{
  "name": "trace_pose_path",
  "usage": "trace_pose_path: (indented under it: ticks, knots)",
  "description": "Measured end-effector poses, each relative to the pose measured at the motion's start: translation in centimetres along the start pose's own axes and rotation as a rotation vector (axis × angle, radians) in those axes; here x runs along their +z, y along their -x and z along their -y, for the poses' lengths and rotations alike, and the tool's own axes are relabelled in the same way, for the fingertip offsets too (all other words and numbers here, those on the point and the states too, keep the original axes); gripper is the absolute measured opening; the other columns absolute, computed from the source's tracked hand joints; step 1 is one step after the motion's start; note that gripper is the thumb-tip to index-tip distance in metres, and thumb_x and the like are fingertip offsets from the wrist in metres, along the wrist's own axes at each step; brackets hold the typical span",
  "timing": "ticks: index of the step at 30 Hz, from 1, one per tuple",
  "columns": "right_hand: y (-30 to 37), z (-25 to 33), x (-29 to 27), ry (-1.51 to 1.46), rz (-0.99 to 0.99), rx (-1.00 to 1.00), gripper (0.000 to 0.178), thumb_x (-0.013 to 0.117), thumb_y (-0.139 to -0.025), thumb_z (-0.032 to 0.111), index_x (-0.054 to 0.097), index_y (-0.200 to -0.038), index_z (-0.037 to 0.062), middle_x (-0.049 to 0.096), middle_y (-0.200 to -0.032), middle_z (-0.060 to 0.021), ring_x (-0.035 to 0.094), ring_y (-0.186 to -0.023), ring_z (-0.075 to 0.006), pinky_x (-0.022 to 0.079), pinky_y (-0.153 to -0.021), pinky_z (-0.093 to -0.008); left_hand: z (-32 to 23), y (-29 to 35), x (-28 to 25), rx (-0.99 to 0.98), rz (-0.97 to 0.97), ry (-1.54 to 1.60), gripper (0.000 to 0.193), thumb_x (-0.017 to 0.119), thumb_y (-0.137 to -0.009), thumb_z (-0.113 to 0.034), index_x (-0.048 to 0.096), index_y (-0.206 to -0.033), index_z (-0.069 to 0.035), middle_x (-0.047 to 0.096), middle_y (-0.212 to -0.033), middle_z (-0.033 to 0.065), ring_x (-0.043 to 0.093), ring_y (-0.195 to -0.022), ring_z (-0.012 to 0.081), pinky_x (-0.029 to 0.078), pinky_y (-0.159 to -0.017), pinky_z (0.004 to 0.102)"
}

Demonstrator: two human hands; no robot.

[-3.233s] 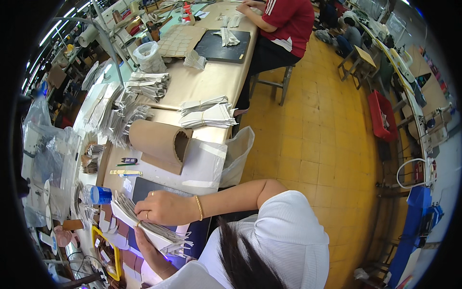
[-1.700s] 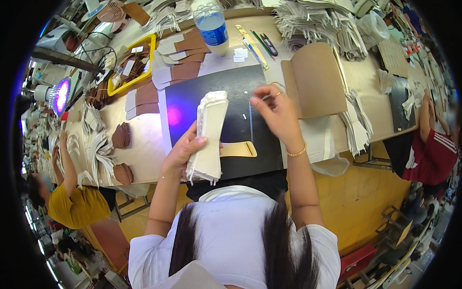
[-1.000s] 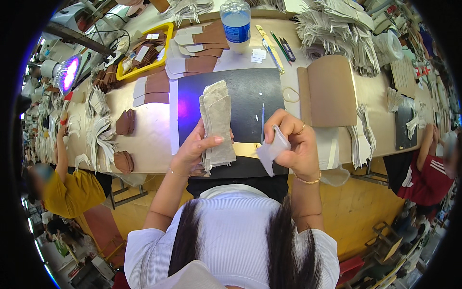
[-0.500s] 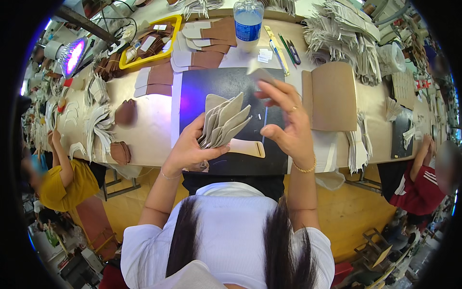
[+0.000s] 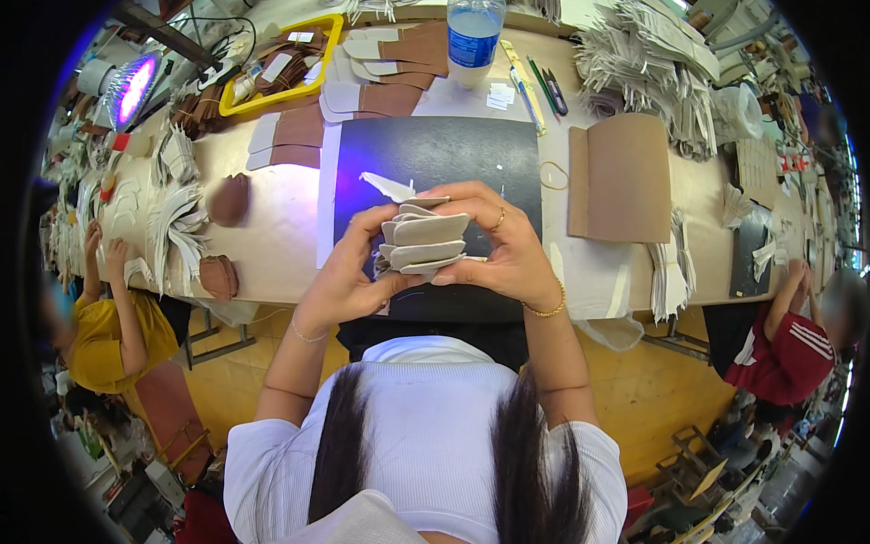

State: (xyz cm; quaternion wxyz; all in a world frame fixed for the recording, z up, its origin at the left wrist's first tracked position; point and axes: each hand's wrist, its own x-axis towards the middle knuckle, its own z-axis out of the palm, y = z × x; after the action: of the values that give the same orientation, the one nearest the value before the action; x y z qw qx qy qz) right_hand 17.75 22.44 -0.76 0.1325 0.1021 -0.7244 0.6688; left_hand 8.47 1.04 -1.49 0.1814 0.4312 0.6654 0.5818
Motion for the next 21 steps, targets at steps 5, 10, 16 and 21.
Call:
trace_pose_path:
  ticks: [5, 10, 16, 21]
  knots:
    - [0.5, 0.1, 0.1, -0.116, -0.040, 0.007, 0.056, 0.091, -0.068, 0.011, 0.067, -0.119, 0.0039, 0.065, -0.126, -0.0126, 0.063, -0.116, -0.0228, 0.048, -0.101, -0.0360, -0.8, 0.0, 0.9, -0.115, -0.222, 0.232, 0.081, 0.091, -0.068, -0.011, 0.051, -0.138, -0.006, 0.050, -0.121, 0.0100, 0.055, -0.106, 0.0201, 0.047, -0.094, 0.0332]
    - [1.2, -1.0, 0.2, -0.313, -0.080, 0.056, 0.056, 0.088, -0.076, 0.013, 0.063, -0.124, 0.0002, 0.065, -0.123, -0.0116, 0.062, -0.114, -0.0186, 0.049, -0.100, -0.0347, -2.1, -1.7, -1.9, 0.108, -0.014, -0.508, 0.071, 0.095, -0.059, -0.035, 0.067, -0.116, -0.003, 0.053, -0.124, 0.0161, 0.056, -0.107, 0.0324, 0.042, -0.100, 0.0425]
    - [2.1, -2.9, 0.7, -0.604, -0.051, 0.226, 0.060, 0.082, -0.086, 0.021, 0.054, -0.134, -0.0015, 0.064, -0.124, -0.0088, 0.060, -0.116, -0.0185, 0.049, -0.100, -0.0359, -0.8, -2.7, -2.4, -0.319, 0.423, 0.185, 0.077, 0.089, -0.071, -0.042, 0.058, -0.128, 0.001, 0.064, -0.117, 0.0149, 0.061, -0.110, 0.0290, 0.044, -0.101, 0.0414]
    - [0.9, -2.1, 1.3, -0.432, -0.238, 0.220, 0.071, 0.085, -0.083, 0.026, 0.050, -0.141, 0.0012, 0.048, -0.143, -0.0103, 0.055, -0.123, -0.0190, 0.048, -0.102, -0.0375, 0.6, -1.8, -0.9, -0.753, 0.410, 0.751, 0.073, 0.086, -0.072, -0.031, 0.053, -0.129, 0.001, 0.067, -0.108, 0.0154, 0.070, -0.087, 0.0231, 0.058, -0.081, 0.0356]
